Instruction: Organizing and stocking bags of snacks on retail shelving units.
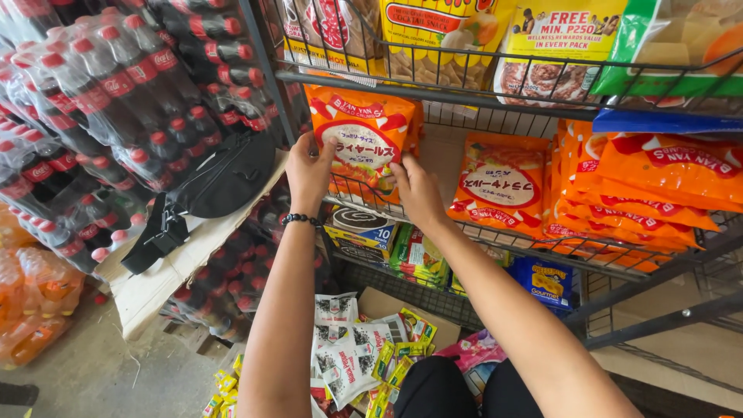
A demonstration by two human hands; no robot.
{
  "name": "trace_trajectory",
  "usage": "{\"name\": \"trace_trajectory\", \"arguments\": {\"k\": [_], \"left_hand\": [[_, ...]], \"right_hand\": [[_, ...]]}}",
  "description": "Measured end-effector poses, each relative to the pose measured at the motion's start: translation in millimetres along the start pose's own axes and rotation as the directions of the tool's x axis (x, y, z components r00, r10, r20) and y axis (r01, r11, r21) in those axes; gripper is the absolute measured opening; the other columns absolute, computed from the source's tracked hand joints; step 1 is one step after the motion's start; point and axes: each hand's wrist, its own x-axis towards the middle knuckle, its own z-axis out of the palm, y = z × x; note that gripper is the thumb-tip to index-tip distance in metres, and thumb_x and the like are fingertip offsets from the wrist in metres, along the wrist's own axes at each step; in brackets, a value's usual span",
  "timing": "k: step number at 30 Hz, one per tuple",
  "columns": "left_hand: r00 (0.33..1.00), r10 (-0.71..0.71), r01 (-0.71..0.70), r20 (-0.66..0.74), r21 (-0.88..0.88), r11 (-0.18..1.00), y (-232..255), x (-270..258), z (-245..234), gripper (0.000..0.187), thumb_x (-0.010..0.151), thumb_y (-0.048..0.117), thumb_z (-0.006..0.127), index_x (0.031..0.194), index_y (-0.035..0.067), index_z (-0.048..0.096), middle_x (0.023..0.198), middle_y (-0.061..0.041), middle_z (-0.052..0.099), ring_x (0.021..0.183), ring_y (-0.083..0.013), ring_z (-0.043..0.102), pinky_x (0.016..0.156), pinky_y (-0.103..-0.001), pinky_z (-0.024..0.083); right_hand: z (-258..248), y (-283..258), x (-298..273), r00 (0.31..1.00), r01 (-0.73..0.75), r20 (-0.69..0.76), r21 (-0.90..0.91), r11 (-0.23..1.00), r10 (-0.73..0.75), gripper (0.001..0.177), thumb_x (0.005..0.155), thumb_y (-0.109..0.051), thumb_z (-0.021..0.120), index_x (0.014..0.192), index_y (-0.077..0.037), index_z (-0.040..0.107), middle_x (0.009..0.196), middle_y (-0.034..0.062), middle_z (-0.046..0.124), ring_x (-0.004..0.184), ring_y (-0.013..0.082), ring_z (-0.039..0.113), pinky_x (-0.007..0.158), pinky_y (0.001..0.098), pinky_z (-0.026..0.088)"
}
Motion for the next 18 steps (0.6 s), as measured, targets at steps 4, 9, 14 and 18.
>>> {"name": "trace_trajectory", "arguments": {"k": [4, 9, 14, 18], "left_hand": [[0.998, -0.007, 0.013, -0.056, 0.092, 0.996, -11.2, 3.4, 9.7, 0.047, 0.091, 0.034, 0.076, 0.121, -0.002, 0.067, 0.099, -0.015, 0.075, 0.086, -0.026, 0.073, 0.077, -0.036, 0.056], [0.992, 0.009, 0.022, -0.127, 0.241, 0.97, -12.2, 0.9, 17.1, 0.048, 0.093, 0.035, 0.077, 0.123, -0.001, 0.066, 0.102, -0.019, 0.074, 0.097, -0.0354, 0.071, 0.083, -0.043, 0.054], [0.994, 0.021, -0.011, -0.103, 0.093, 0.996, -3.2, -3.5, 28.0, 0.094, 0.08, 0.042, 0.086, 0.149, -0.002, 0.04, 0.12, -0.025, 0.07, 0.108, -0.0358, 0.071, 0.09, -0.041, 0.057], [0.99, 0.12, -0.106, -0.078, 0.167, 0.98, -1.8, -5.4, 35.2, 0.121, 0.076, 0.043, 0.093, 0.156, -0.006, 0.019, 0.125, -0.032, 0.065, 0.11, -0.0422, 0.068, 0.091, -0.042, 0.055]], "right_hand": [[8.0, 10.4, 6.4, 0.999, 0.004, 0.039, -0.05, 0.999, -0.002, 0.017, 0.108, -0.019, 0.053, 0.111, -0.003, 0.058, 0.101, 0.0168, 0.078, 0.097, 0.0246, 0.079, 0.073, 0.0372, 0.061], [16.3, 19.3, 17.0, 0.996, -0.062, 0.067, -0.016, 0.998, 0.063, 0.017, 0.108, -0.019, 0.051, 0.109, -0.003, 0.059, 0.103, 0.0148, 0.078, 0.098, 0.0234, 0.079, 0.074, 0.0368, 0.062], [18.0, 8.9, 19.5, 0.994, -0.107, 0.029, -0.047, 0.993, 0.108, 0.017, 0.107, -0.02, 0.055, 0.111, -0.005, 0.062, 0.099, 0.0143, 0.079, 0.095, 0.0241, 0.079, 0.077, 0.0385, 0.061], [22.6, 17.9, 17.3, 0.999, 0.015, -0.032, -0.074, 0.997, -0.018, 0.016, 0.106, -0.017, 0.055, 0.114, -0.004, 0.061, 0.106, 0.0171, 0.076, 0.096, 0.0262, 0.078, 0.075, 0.0403, 0.059]]}}
